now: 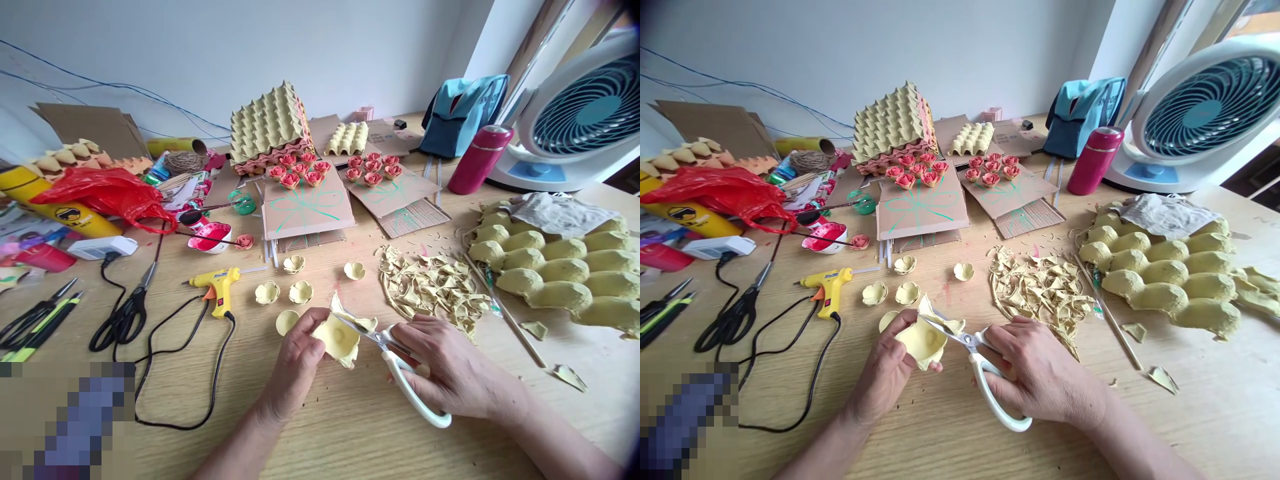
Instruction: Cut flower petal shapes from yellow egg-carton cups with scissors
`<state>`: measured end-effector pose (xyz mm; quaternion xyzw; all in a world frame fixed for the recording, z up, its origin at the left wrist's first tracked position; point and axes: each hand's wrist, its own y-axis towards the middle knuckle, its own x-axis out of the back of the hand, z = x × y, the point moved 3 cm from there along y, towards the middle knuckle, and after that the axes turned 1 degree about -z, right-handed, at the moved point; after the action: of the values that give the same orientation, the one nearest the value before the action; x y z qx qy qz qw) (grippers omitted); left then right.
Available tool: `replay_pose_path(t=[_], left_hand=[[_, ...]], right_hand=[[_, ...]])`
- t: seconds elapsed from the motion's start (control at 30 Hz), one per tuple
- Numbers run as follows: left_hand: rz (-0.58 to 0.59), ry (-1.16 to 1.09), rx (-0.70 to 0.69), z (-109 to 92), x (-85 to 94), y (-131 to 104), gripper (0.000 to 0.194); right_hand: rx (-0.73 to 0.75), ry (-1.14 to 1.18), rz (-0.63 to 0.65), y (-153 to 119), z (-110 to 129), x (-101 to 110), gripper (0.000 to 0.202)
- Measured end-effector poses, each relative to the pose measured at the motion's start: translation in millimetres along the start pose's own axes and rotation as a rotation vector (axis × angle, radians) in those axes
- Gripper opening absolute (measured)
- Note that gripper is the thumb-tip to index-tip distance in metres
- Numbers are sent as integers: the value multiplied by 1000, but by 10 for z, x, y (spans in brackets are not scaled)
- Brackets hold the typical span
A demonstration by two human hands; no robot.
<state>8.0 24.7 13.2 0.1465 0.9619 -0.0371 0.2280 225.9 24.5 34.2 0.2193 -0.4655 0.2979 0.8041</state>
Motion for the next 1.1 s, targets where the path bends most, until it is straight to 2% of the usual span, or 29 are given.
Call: replay_pose_path(t=[0.37,0.5,0.63,0.83,1.1], left_hand=[[-4,-76,-1,-5,45,-10,37],[42,-85,13,1,34,-14,34],[63,-34,48,-11,24,6,35],[83,92,6,0,29,47,36],[59,62,21,6,15,39,42]], right_hand=[[42,-32,-23,-25,1,27,30],[24,-28,-34,-15,-24,8,29],[-26,-63,-19,-2,-47,-9,24],[-59,-67,-11,13,-13,-16,20],[-25,-53,-33,20,-9,2,24]])
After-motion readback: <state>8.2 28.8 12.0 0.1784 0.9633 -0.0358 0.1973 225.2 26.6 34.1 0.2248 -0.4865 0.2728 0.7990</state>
